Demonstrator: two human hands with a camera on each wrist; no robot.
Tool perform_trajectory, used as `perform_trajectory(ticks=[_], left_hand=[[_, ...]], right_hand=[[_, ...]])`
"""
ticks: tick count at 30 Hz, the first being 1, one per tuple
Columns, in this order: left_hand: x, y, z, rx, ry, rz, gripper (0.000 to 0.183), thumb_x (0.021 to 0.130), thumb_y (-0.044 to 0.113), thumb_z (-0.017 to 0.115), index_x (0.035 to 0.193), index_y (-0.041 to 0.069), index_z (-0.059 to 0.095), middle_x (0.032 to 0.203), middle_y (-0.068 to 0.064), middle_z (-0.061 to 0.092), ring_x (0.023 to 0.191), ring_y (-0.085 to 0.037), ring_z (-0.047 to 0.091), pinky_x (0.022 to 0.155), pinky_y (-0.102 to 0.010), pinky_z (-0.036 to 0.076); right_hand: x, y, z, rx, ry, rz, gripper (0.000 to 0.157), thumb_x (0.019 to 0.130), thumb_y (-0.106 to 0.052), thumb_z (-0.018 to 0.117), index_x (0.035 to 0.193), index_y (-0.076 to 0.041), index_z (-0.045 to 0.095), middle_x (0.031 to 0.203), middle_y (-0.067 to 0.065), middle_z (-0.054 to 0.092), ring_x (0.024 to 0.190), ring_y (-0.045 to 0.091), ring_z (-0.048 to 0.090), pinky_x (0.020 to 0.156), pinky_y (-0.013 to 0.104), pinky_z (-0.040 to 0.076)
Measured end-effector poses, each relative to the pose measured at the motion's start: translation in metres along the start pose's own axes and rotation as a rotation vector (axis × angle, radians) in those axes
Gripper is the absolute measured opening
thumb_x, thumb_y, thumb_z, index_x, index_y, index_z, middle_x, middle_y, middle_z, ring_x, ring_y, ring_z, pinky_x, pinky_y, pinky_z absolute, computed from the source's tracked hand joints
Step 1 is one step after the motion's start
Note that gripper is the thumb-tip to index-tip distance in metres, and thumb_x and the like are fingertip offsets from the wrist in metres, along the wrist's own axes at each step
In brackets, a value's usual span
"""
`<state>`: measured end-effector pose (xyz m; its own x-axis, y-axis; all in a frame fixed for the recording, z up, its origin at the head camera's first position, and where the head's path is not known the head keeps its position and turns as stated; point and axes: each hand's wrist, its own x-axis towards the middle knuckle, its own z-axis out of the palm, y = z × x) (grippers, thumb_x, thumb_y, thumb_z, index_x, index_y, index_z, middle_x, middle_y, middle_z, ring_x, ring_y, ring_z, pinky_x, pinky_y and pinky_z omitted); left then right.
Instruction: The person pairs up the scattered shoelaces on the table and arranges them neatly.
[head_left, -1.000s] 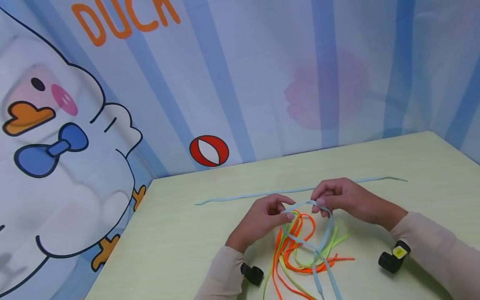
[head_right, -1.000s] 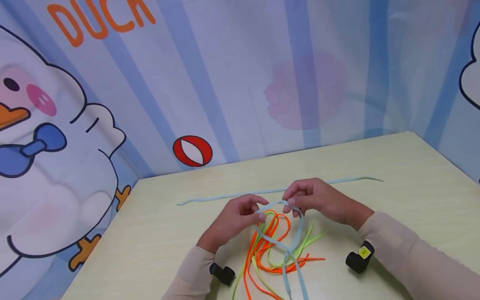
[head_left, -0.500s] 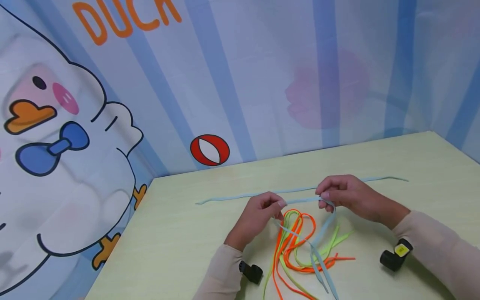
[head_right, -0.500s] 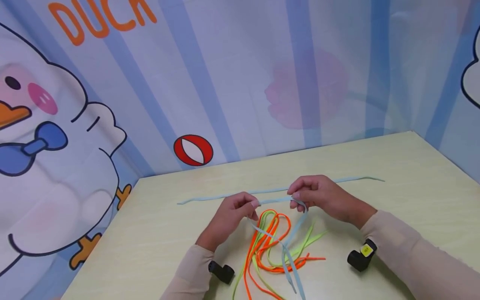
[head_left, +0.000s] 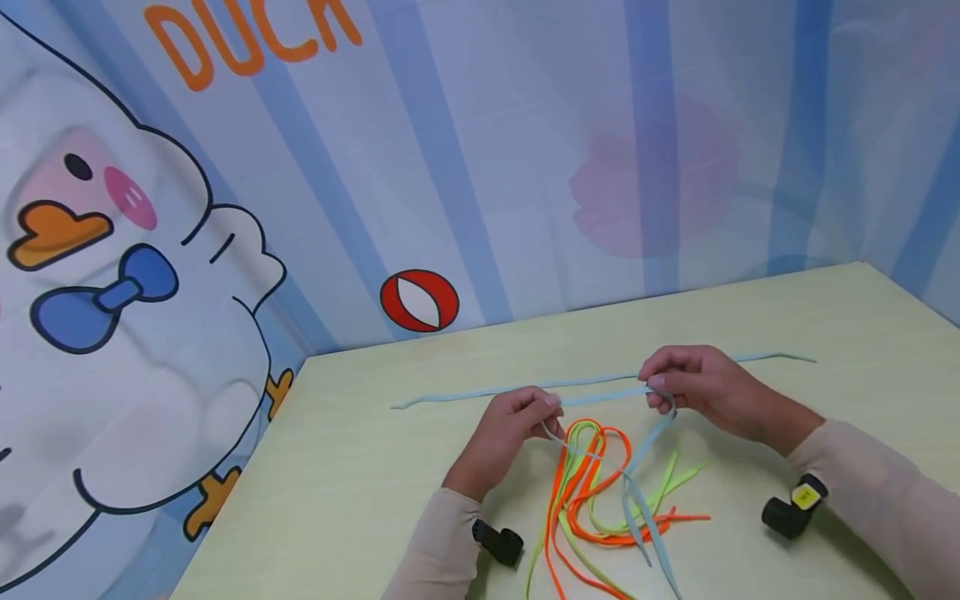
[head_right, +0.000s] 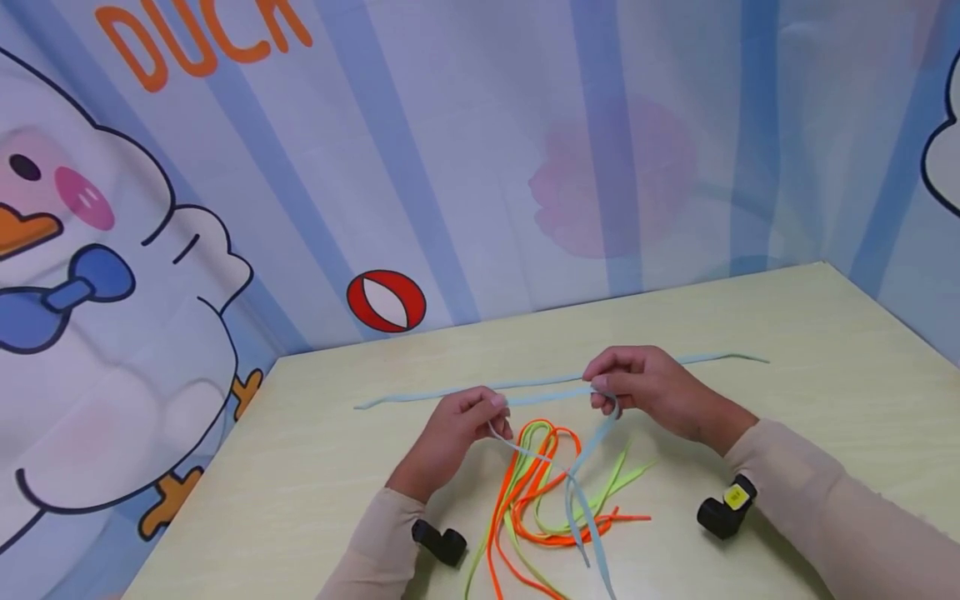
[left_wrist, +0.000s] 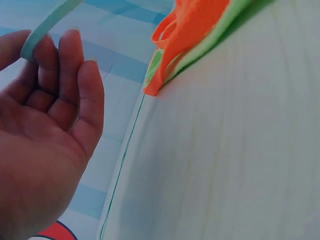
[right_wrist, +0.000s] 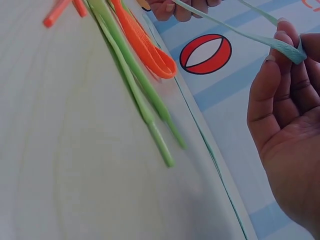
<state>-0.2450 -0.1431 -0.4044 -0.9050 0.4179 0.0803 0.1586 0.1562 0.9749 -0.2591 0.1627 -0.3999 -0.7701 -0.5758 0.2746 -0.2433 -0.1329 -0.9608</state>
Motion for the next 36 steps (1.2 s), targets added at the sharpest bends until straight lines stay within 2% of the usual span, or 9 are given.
perform_trajectory(ticks=[4,11,19,36], left_hand=[[0.000,-0.002,-0.002,-0.062,0.001,-0.001,0.046,0.101,0.035,0.060,0.101,-0.011,0.059,0.082,-0.008,0.062,0.082,-0.023,0.065,0.092,-0.039,0.053],[-0.001,0.000,-0.005,-0.105,0.009,-0.022,0.037,0.101,0.038,0.059,0.088,0.003,0.061,0.077,-0.007,0.059,0.084,-0.022,0.066,0.095,-0.040,0.051],[-0.001,0.001,-0.009,-0.166,0.010,-0.036,0.041,0.103,0.037,0.056,0.079,0.004,0.055,0.077,-0.007,0.056,0.083,-0.023,0.064,0.094,-0.040,0.051],[-0.002,-0.001,-0.016,-0.306,0.048,-0.042,0.034,0.104,0.033,0.055,0.083,0.006,0.055,0.073,-0.004,0.051,0.078,-0.019,0.063,0.089,-0.037,0.052]], right_hand=[[-0.001,0.001,-0.002,0.026,0.013,-0.023,0.017,0.102,-0.001,0.050,0.108,-0.006,0.065,0.087,0.005,0.066,0.077,0.017,0.062,0.073,0.031,0.056],[-0.001,0.002,-0.006,0.084,-0.005,-0.066,0.022,0.103,0.002,0.047,0.110,-0.006,0.065,0.088,0.003,0.065,0.076,0.015,0.060,0.069,0.029,0.054],[-0.002,0.003,-0.009,0.115,0.030,-0.044,0.021,0.103,0.001,0.047,0.108,-0.006,0.066,0.088,0.003,0.065,0.077,0.013,0.061,0.069,0.029,0.054],[-0.005,0.004,-0.015,0.168,0.077,-0.046,0.026,0.103,0.001,0.043,0.109,-0.008,0.067,0.089,0.002,0.066,0.079,0.013,0.061,0.070,0.029,0.052]])
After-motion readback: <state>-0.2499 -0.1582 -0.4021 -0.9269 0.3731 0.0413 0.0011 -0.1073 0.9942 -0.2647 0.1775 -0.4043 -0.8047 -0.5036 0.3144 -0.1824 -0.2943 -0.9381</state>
